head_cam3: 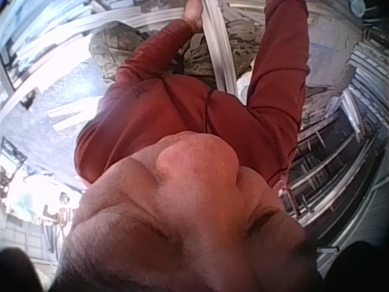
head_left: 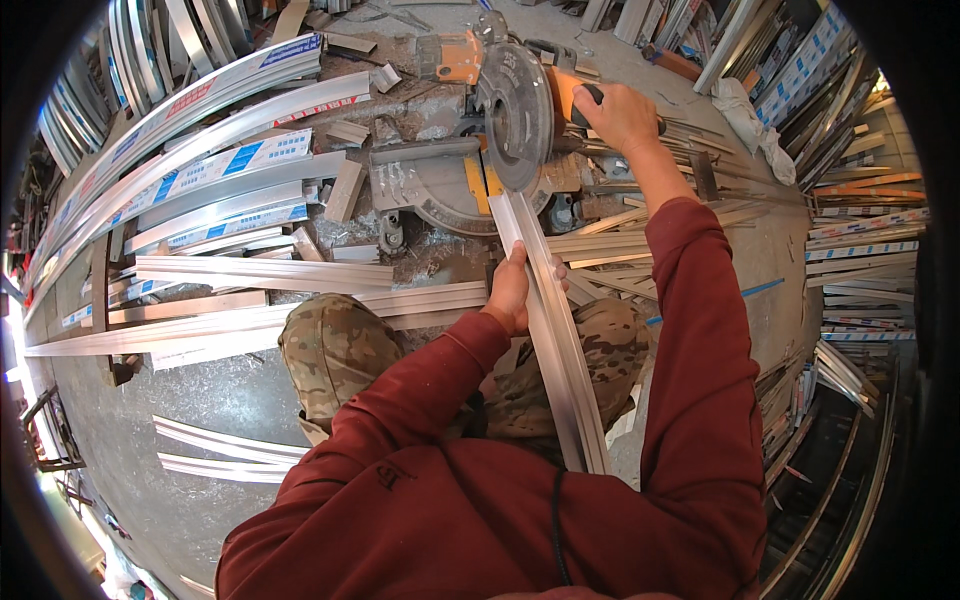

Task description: The person uses a handheld angle grinder to cut multiple long metal profiles into shorter pieces. They hold each profile with one hand and operate the grinder with the other, repeating the process for several pieces.

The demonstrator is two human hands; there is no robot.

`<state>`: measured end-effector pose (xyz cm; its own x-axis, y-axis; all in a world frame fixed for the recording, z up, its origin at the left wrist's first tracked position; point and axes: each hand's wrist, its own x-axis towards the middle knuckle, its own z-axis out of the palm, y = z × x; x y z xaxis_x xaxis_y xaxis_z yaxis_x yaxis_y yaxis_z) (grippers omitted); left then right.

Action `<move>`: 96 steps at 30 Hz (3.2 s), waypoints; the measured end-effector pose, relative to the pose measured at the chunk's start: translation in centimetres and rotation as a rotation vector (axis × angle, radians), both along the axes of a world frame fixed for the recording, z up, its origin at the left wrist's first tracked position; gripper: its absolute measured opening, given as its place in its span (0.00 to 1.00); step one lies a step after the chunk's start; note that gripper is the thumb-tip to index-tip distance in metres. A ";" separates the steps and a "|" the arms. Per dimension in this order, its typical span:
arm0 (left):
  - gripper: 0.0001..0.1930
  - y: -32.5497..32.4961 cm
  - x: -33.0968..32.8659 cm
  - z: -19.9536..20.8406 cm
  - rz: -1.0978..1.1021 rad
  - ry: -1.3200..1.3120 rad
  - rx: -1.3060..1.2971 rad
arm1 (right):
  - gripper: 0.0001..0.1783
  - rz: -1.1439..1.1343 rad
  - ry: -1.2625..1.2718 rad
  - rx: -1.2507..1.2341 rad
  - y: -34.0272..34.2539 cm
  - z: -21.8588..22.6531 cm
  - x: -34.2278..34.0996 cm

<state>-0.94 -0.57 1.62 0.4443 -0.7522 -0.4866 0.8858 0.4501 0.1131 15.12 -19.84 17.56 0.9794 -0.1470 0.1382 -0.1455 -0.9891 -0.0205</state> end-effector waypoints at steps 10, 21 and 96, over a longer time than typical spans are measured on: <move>0.27 0.1 -0.1 0.4 0.038 -0.007 0.001 | 0.33 0.001 -0.002 -0.008 0.1 0.0 -0.2; 0.37 0.2 0.0 0.2 -0.040 -0.033 0.042 | 0.32 0.006 0.001 0.016 0.3 0.2 -0.6; 0.41 1.5 -4.4 12.9 0.223 -0.476 -0.299 | 0.23 -0.213 0.699 0.470 -0.2 9.2 -34.9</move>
<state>-5.37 0.92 14.52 0.7241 -0.6894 0.0222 0.6497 0.6925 0.3136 -19.75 -20.07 26.71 0.7619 -0.2277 -0.6063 -0.4585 -0.8509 -0.2566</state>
